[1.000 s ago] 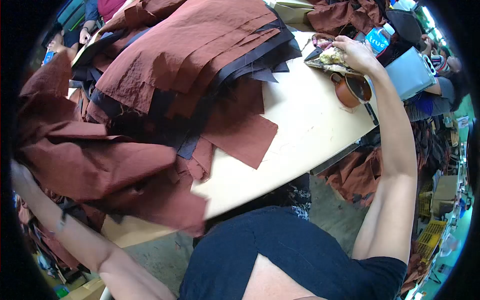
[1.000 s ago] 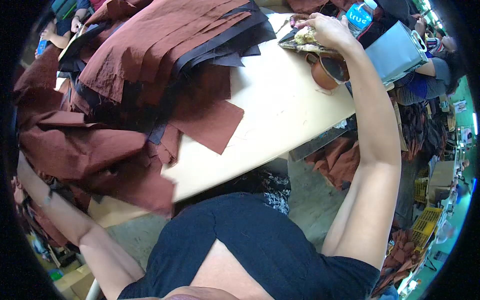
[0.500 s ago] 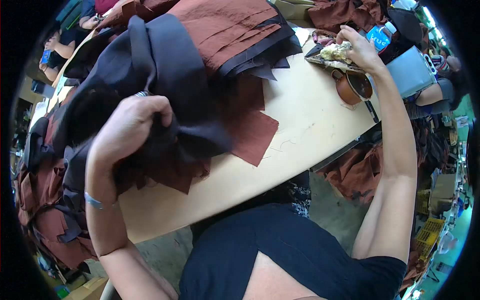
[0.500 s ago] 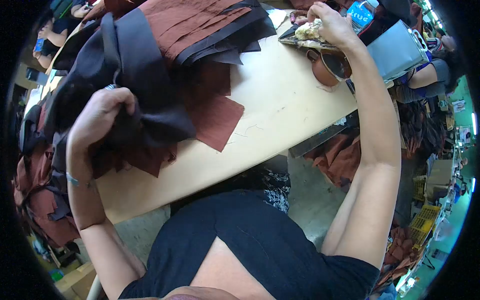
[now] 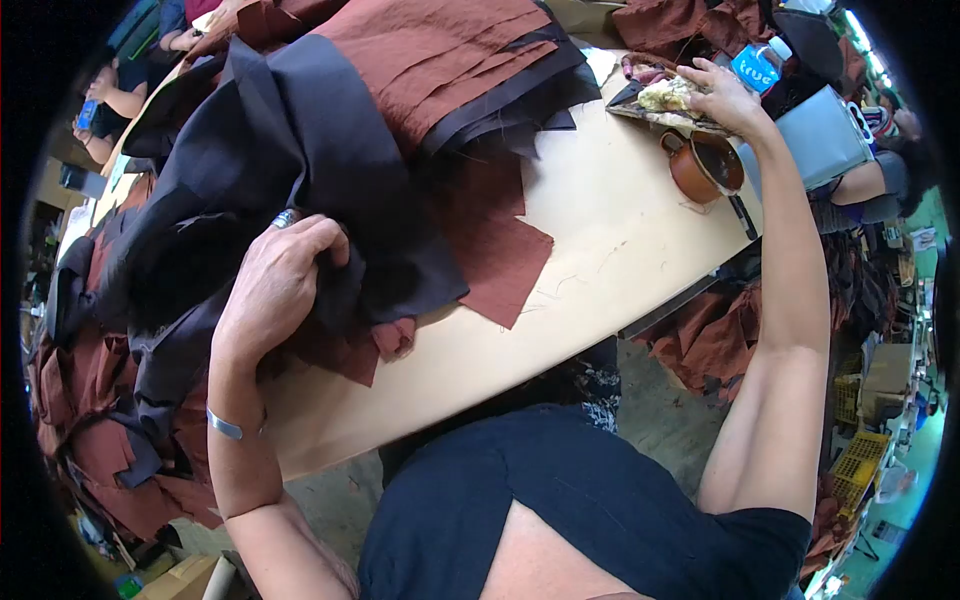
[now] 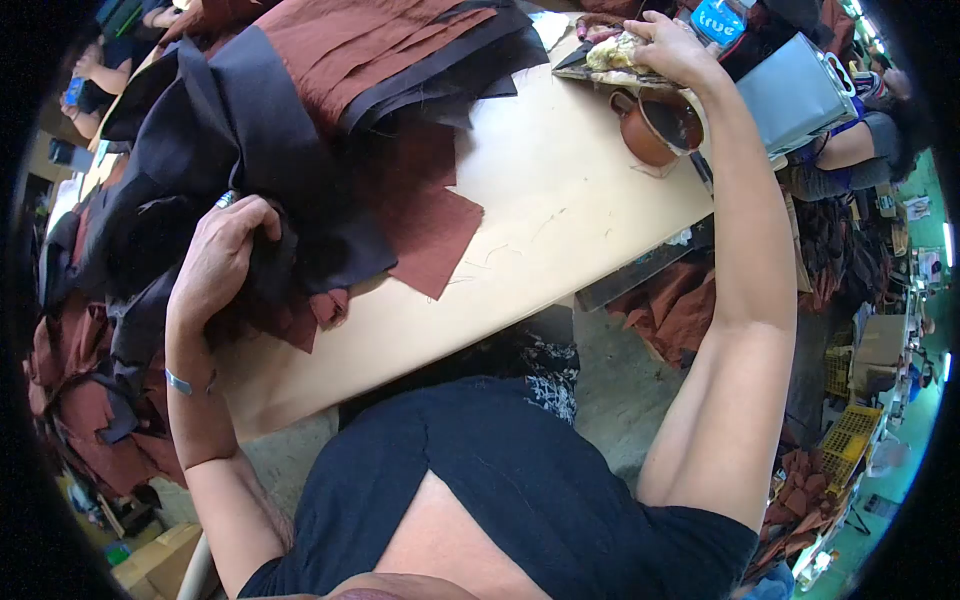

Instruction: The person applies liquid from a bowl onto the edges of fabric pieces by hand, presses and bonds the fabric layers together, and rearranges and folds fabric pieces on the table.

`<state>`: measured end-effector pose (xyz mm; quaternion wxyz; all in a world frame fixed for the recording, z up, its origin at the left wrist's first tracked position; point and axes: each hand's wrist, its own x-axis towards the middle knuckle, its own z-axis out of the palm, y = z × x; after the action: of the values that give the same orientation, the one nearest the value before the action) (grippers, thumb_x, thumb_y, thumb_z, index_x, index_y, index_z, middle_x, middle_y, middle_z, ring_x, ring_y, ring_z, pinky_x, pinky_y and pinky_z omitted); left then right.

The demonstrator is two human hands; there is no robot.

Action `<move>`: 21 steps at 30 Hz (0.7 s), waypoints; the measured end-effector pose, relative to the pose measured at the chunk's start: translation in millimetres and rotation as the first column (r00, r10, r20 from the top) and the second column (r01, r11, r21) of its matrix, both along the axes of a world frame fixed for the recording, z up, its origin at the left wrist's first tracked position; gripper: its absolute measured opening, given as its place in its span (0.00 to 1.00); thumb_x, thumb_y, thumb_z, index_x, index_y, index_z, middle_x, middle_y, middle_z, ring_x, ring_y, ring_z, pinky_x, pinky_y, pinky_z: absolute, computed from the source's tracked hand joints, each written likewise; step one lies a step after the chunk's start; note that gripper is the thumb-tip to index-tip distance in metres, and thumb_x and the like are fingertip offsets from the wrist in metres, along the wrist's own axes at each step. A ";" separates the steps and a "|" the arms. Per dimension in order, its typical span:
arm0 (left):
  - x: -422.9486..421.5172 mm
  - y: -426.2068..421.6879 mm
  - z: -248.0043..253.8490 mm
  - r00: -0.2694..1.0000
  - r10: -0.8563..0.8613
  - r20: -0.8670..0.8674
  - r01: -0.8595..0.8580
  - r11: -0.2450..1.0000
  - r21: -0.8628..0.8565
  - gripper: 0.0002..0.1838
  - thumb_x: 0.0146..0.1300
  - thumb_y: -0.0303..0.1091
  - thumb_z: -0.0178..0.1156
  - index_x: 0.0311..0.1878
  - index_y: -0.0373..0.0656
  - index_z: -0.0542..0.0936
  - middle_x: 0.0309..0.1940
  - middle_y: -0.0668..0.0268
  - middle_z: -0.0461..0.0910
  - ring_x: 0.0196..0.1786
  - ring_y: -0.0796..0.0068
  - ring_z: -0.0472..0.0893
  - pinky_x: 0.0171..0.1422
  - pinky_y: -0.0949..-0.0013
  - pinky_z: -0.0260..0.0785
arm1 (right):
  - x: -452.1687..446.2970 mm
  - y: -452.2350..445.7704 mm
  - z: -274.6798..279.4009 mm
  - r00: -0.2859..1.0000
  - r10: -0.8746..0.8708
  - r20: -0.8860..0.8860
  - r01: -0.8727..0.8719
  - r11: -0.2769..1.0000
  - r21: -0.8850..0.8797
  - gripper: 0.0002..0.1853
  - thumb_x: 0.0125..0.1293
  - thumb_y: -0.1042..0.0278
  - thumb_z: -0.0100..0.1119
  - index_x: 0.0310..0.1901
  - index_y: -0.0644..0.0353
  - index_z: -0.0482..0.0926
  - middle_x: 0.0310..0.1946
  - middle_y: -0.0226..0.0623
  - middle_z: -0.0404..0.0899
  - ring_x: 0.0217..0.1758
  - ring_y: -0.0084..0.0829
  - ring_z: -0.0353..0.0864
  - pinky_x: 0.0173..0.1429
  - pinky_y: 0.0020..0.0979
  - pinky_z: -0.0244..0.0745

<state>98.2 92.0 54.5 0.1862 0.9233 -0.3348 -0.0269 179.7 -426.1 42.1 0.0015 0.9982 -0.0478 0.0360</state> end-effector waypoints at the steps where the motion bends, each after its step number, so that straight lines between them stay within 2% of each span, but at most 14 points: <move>1: 0.5 0.6 -1.0 1.000 -0.006 0.011 0.006 1.000 -0.005 0.11 0.45 0.16 0.45 0.30 0.38 0.74 0.31 0.57 0.77 0.40 0.52 0.75 0.47 0.59 0.66 | -0.6 -4.7 -0.4 1.000 0.031 0.005 -0.031 0.999 0.045 0.28 0.56 0.66 0.58 0.62 0.49 0.72 0.69 0.38 0.57 0.70 0.37 0.59 0.72 0.34 0.52; 3: 1.2 2.5 -2.6 1.000 -0.007 0.026 0.007 1.000 -0.004 0.11 0.45 0.16 0.45 0.30 0.38 0.74 0.31 0.57 0.77 0.40 0.53 0.75 0.47 0.59 0.66 | 2.6 -5.0 -5.1 0.995 0.102 0.012 -0.102 0.984 0.145 0.28 0.55 0.72 0.59 0.61 0.53 0.72 0.69 0.40 0.58 0.68 0.37 0.62 0.70 0.31 0.55; 4: 0.5 3.1 -2.8 1.000 -0.007 0.023 0.007 1.000 -0.011 0.11 0.46 0.16 0.45 0.31 0.38 0.74 0.31 0.57 0.77 0.40 0.53 0.75 0.47 0.59 0.66 | -1.8 9.0 -1.0 0.997 0.065 0.032 -0.072 0.936 0.346 0.26 0.54 0.76 0.58 0.59 0.55 0.74 0.68 0.40 0.60 0.66 0.36 0.65 0.68 0.30 0.59; 5: 0.3 2.9 -3.0 1.000 -0.006 0.022 0.007 1.000 -0.021 0.11 0.46 0.16 0.45 0.31 0.38 0.74 0.31 0.58 0.77 0.40 0.53 0.75 0.47 0.59 0.66 | -10.5 24.3 4.2 0.993 0.095 0.076 -0.104 0.987 0.123 0.25 0.55 0.75 0.58 0.57 0.55 0.76 0.68 0.39 0.60 0.65 0.36 0.67 0.67 0.29 0.60; 7: -1.1 3.2 -4.1 1.000 0.002 0.025 -0.001 1.000 -0.026 0.11 0.46 0.16 0.46 0.31 0.38 0.74 0.32 0.58 0.77 0.40 0.53 0.75 0.47 0.58 0.66 | -8.7 21.5 1.7 0.992 0.098 0.073 -0.115 0.957 0.268 0.24 0.53 0.76 0.57 0.55 0.57 0.77 0.68 0.37 0.60 0.65 0.36 0.68 0.67 0.28 0.60; 10: -5.4 4.2 -4.4 0.998 0.020 0.051 -0.019 1.000 -0.010 0.11 0.46 0.16 0.46 0.32 0.38 0.74 0.32 0.59 0.77 0.41 0.54 0.75 0.47 0.59 0.66 | -10.3 31.1 8.7 0.995 0.073 0.068 -0.088 0.967 0.241 0.20 0.50 0.77 0.56 0.48 0.58 0.81 0.69 0.36 0.60 0.66 0.38 0.67 0.67 0.30 0.60; 14: -10.6 5.1 -1.0 0.992 0.020 0.123 -0.016 0.999 -0.033 0.10 0.46 0.16 0.46 0.31 0.38 0.74 0.33 0.60 0.77 0.41 0.55 0.75 0.47 0.60 0.66 | -17.5 39.8 8.8 0.969 0.027 0.246 -0.008 0.997 -0.078 0.17 0.49 0.76 0.55 0.43 0.54 0.79 0.66 0.34 0.65 0.66 0.38 0.67 0.71 0.33 0.51; 17: -11.7 6.9 4.9 0.989 0.032 0.144 -0.014 0.992 -0.127 0.10 0.46 0.15 0.46 0.31 0.38 0.73 0.34 0.59 0.77 0.40 0.56 0.75 0.48 0.62 0.66 | -50.3 96.1 23.0 0.799 0.350 0.489 -0.169 0.911 -0.377 0.20 0.51 0.74 0.58 0.49 0.52 0.77 0.59 0.34 0.72 0.64 0.39 0.68 0.69 0.35 0.52; 19: -11.0 10.0 9.5 0.988 0.039 0.148 -0.013 0.985 -0.174 0.10 0.45 0.15 0.46 0.30 0.37 0.72 0.35 0.59 0.78 0.40 0.56 0.75 0.49 0.64 0.65 | -71.7 131.5 21.4 0.708 0.503 0.495 -0.461 0.861 -0.215 0.23 0.51 0.73 0.61 0.52 0.53 0.75 0.52 0.35 0.76 0.59 0.39 0.71 0.63 0.37 0.59; 21: -10.7 14.6 13.3 0.986 0.051 0.157 -0.020 0.980 -0.198 0.09 0.45 0.14 0.47 0.30 0.37 0.71 0.37 0.59 0.79 0.40 0.57 0.75 0.50 0.65 0.65 | -108.9 184.2 3.6 0.789 0.461 0.407 -0.558 0.814 0.161 0.27 0.48 0.72 0.65 0.54 0.56 0.73 0.45 0.34 0.79 0.51 0.38 0.75 0.58 0.40 0.62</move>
<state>87.5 106.6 67.7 0.2490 0.9055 -0.3332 0.0841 70.8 -241.9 45.7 -0.1542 0.9408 0.2219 0.2046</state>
